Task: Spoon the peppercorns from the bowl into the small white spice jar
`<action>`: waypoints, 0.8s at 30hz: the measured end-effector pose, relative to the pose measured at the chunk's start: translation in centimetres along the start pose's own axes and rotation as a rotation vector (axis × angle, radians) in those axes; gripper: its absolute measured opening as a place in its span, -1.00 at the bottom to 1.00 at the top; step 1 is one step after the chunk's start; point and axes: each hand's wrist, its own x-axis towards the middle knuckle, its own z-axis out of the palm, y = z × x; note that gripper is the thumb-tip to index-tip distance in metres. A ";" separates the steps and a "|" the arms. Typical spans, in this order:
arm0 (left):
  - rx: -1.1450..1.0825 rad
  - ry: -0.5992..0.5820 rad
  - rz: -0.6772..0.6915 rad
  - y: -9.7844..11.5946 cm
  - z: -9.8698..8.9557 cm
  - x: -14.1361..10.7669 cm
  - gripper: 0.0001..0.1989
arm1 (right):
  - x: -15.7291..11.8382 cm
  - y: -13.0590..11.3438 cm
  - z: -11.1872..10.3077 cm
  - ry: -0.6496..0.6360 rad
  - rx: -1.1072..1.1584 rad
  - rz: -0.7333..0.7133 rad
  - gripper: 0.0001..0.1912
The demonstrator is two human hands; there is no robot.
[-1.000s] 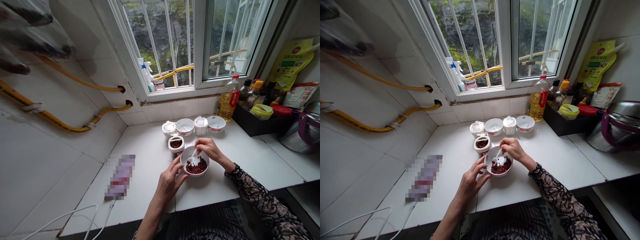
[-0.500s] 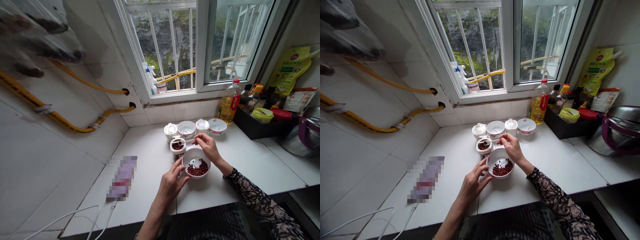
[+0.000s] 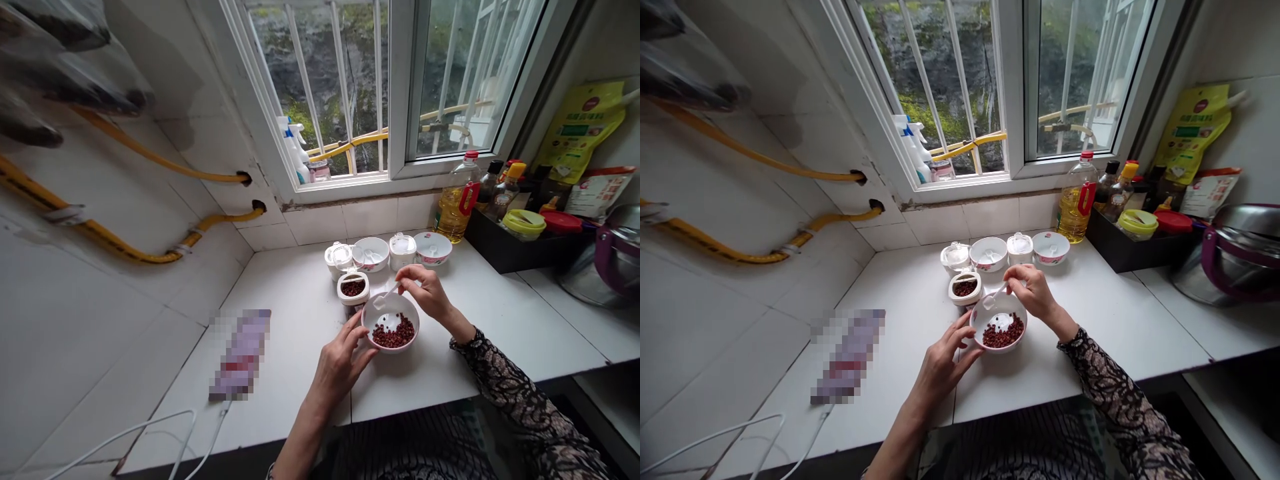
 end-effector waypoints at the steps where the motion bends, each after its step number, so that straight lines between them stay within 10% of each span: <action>1: -0.002 -0.001 -0.003 0.0 0.0 0.0 -0.86 | 0.0 0.2 -0.1 -0.039 -0.042 -0.010 -0.82; 10: -0.003 -0.009 0.009 -0.1 0.0 -0.1 -0.84 | -0.7 -0.1 2.3 -0.303 -0.027 0.036 -0.81; 17: 0.003 -0.012 0.001 0.0 -0.1 0.0 -0.85 | -0.2 0.4 1.3 -0.188 0.382 0.491 -0.87; 24: -0.010 -0.007 0.010 0.0 -0.1 0.0 -0.84 | 0.0 0.4 1.2 -0.192 0.337 0.476 -0.87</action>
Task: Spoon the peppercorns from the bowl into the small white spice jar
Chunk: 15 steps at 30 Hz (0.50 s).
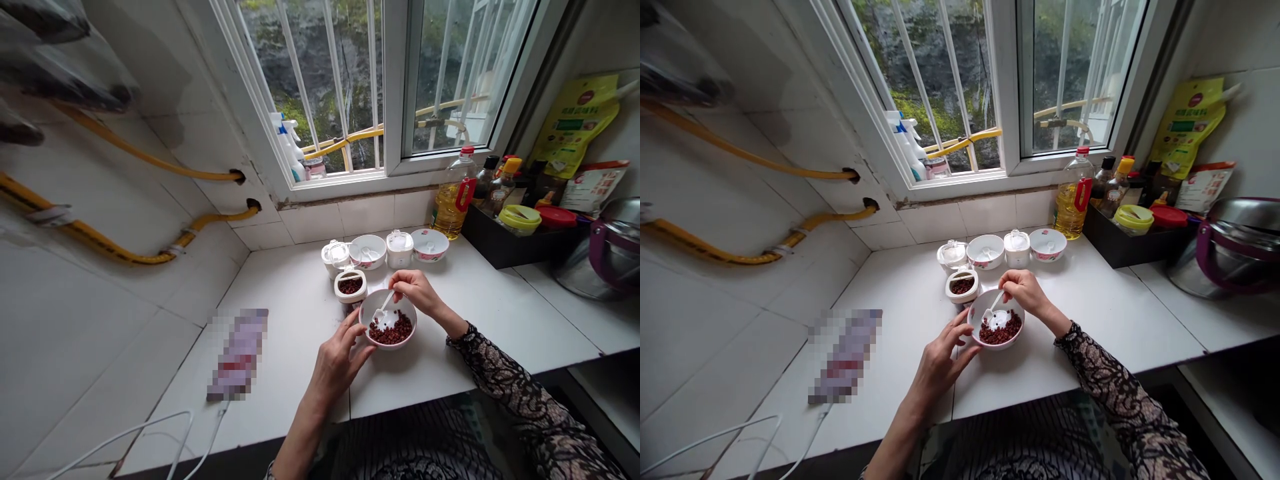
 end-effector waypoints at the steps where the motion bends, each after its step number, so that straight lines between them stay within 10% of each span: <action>1: 0.001 0.002 0.001 0.0 0.0 0.0 -0.85 | -0.1 -0.1 0.2 0.000 -0.083 -0.062 -0.87; 5: 0.003 0.002 -0.002 0.0 0.0 0.0 -0.84 | -0.6 -0.3 1.2 -0.093 -0.308 -0.251 -0.82; 15: 0.001 -0.013 -0.006 0.1 -0.2 0.1 -0.85 | -0.2 0.1 0.3 -0.059 0.090 0.041 -0.88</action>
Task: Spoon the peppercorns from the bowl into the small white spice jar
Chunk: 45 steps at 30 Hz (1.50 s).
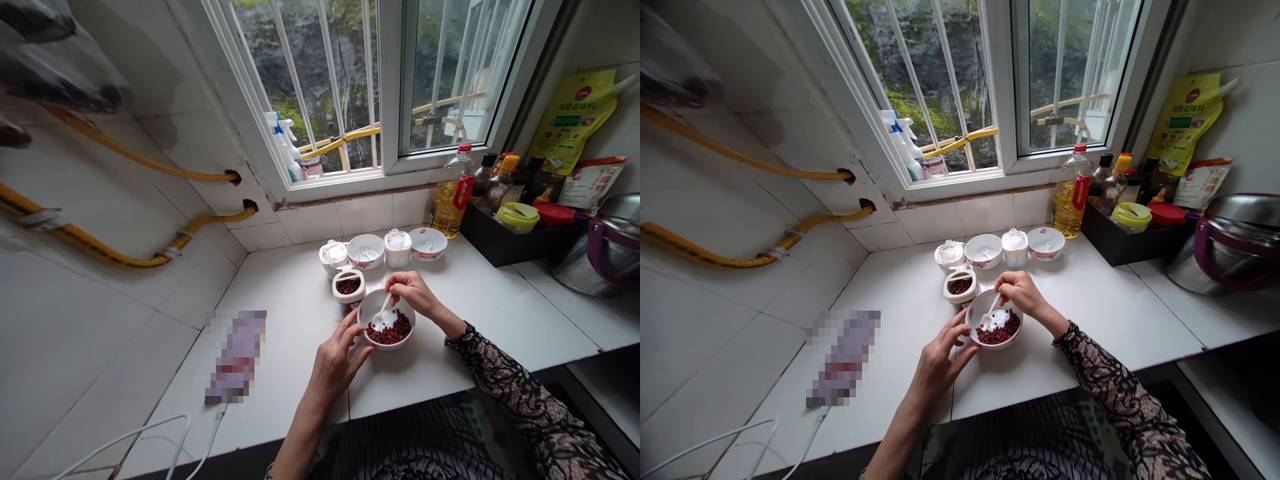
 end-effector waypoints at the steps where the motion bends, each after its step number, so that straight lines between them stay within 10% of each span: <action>1: 0.000 0.001 0.001 0.0 0.0 0.0 -0.85 | 0.1 0.0 0.0 0.003 -0.009 -0.004 -0.88; 9: 0.004 0.006 0.003 -0.1 0.1 -0.1 -0.85 | -0.5 -0.1 1.3 0.015 -0.498 -0.381 -0.81; 18: -0.013 -0.011 -0.013 -0.1 0.1 -0.1 -0.85 | -0.4 -0.2 0.7 -0.049 0.035 0.025 -0.87; 45: 0.051 -0.015 -0.002 -0.2 0.4 0.0 -0.72 | 1.0 -0.2 -1.0 0.154 0.164 0.010 -0.85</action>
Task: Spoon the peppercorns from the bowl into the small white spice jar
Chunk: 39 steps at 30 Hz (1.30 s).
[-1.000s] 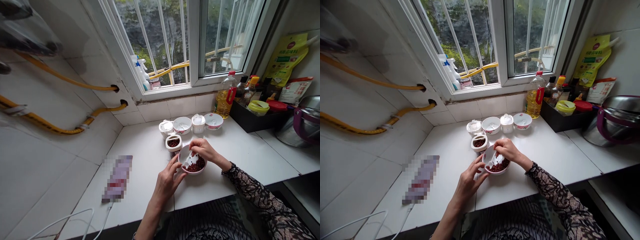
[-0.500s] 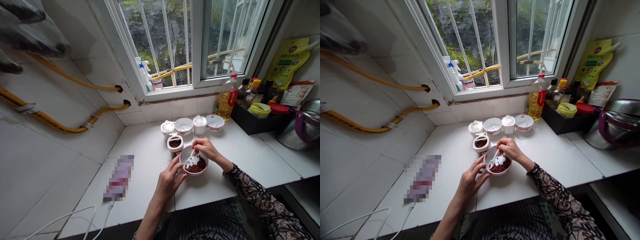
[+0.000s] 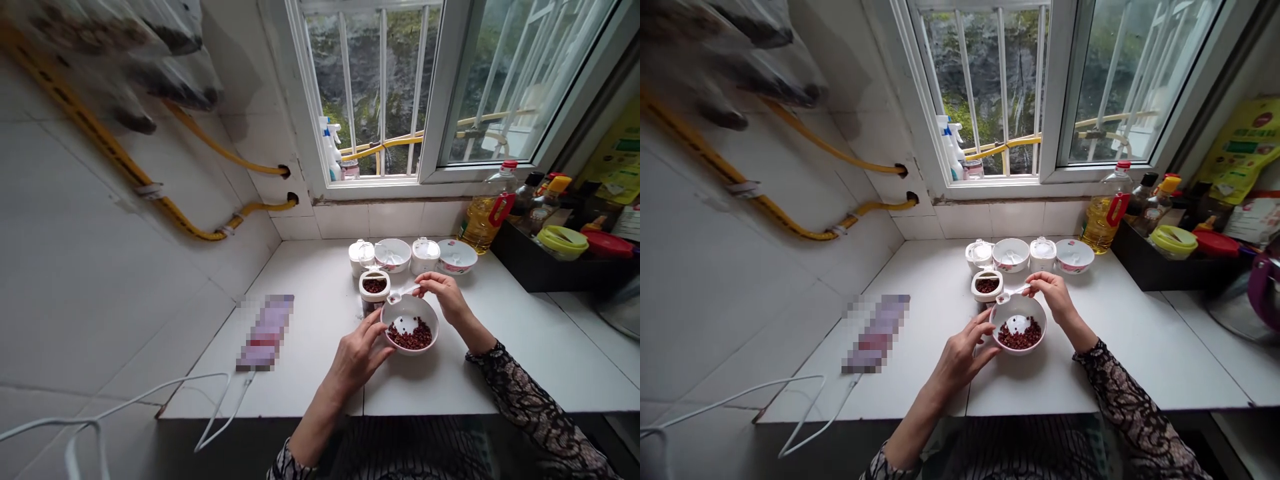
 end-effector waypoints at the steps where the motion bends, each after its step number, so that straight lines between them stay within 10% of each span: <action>1: 0.000 0.002 0.005 0.0 0.0 0.0 -0.73 | 0.0 0.0 0.1 0.022 0.006 -0.023 -0.83; 15: -0.019 0.012 0.013 -0.2 0.1 -0.2 -0.76 | -1.8 -0.4 2.0 0.036 -0.636 -0.808 -0.83; 20: -0.012 0.016 0.014 -0.2 0.0 -0.2 -0.78 | -1.8 -0.8 0.6 0.115 -0.603 -0.713 -0.85; 28: -0.026 0.020 0.004 -0.1 -0.1 -0.2 -0.77 | -1.4 0.6 0.9 -0.121 -0.813 -0.635 -0.83; 39: -0.024 0.026 0.006 -0.1 -0.2 -0.2 -0.80 | -1.2 0.5 0.9 -0.141 -0.222 -0.064 -0.88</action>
